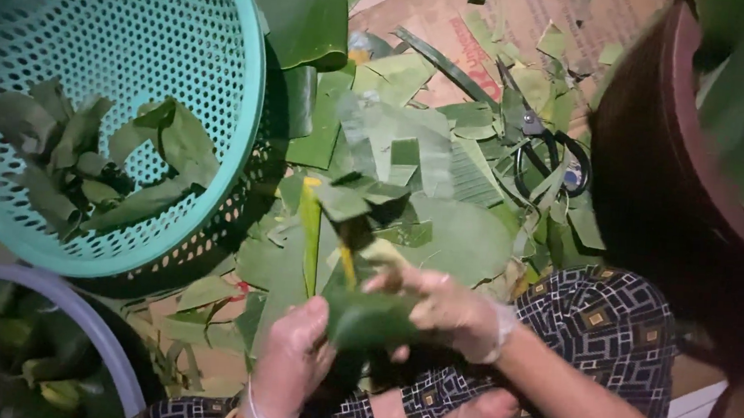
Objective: Wrapping food portions in banana leaves by folding and shaping the leaves.
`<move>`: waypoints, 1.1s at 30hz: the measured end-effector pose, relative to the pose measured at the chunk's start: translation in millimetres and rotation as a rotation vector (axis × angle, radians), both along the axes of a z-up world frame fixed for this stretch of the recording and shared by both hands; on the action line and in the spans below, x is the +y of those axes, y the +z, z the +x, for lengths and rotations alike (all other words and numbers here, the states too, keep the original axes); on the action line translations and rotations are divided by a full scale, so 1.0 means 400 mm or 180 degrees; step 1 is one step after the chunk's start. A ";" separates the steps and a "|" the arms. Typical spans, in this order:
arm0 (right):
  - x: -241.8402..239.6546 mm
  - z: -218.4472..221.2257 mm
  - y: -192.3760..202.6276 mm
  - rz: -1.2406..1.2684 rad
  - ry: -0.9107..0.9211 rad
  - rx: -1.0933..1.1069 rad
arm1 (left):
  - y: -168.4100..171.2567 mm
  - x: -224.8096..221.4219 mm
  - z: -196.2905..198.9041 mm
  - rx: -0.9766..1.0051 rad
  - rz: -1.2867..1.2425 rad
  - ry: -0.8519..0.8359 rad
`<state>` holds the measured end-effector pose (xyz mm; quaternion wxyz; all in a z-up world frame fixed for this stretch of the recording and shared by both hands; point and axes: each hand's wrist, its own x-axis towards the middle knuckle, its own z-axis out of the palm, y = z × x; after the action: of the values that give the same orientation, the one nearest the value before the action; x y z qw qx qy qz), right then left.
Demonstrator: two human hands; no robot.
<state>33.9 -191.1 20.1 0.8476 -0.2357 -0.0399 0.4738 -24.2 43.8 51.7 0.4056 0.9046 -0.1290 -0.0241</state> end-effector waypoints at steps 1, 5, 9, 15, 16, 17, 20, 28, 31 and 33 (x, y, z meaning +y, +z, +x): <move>-0.004 0.027 0.056 0.0005 0.0017 -0.0003 | -0.012 0.003 0.005 -0.0003 0.0005 0.0017; -0.108 0.101 0.070 -0.0950 -0.2177 0.0014 | -0.081 0.026 0.010 0.0613 0.0242 0.0552; -0.190 0.123 0.009 -0.1181 -0.2983 0.0123 | -0.106 0.034 0.033 0.1325 0.0378 0.1193; -0.098 0.067 0.059 -0.0376 -0.1814 0.0267 | -0.128 0.030 0.039 0.1277 0.0329 0.1143; -0.092 0.052 0.053 -0.0379 -0.1809 0.0265 | -0.126 0.028 0.039 0.1278 0.0324 0.1147; -0.084 0.035 0.047 -0.0724 -0.1366 0.0242 | -0.123 0.029 0.039 0.1383 0.0148 0.1184; -0.028 -0.003 0.052 -0.0771 -0.0356 0.0515 | -0.095 0.013 0.041 0.1266 -0.0599 0.0903; 0.008 -0.008 -0.042 -0.0420 0.0015 0.0147 | -0.098 -0.011 0.022 0.0771 -0.1307 0.0098; 0.008 0.011 -0.018 -0.1219 -0.0397 0.0218 | -0.099 -0.007 0.026 0.0723 -0.0848 0.0273; -0.010 0.032 0.000 -0.0433 -0.0825 0.0751 | -0.105 0.002 0.030 0.0693 -0.1328 0.0641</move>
<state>46.7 -195.2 19.9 0.8824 -0.2384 0.1225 0.3866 -12.4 44.5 9.6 0.5953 0.8017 0.0040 -0.0538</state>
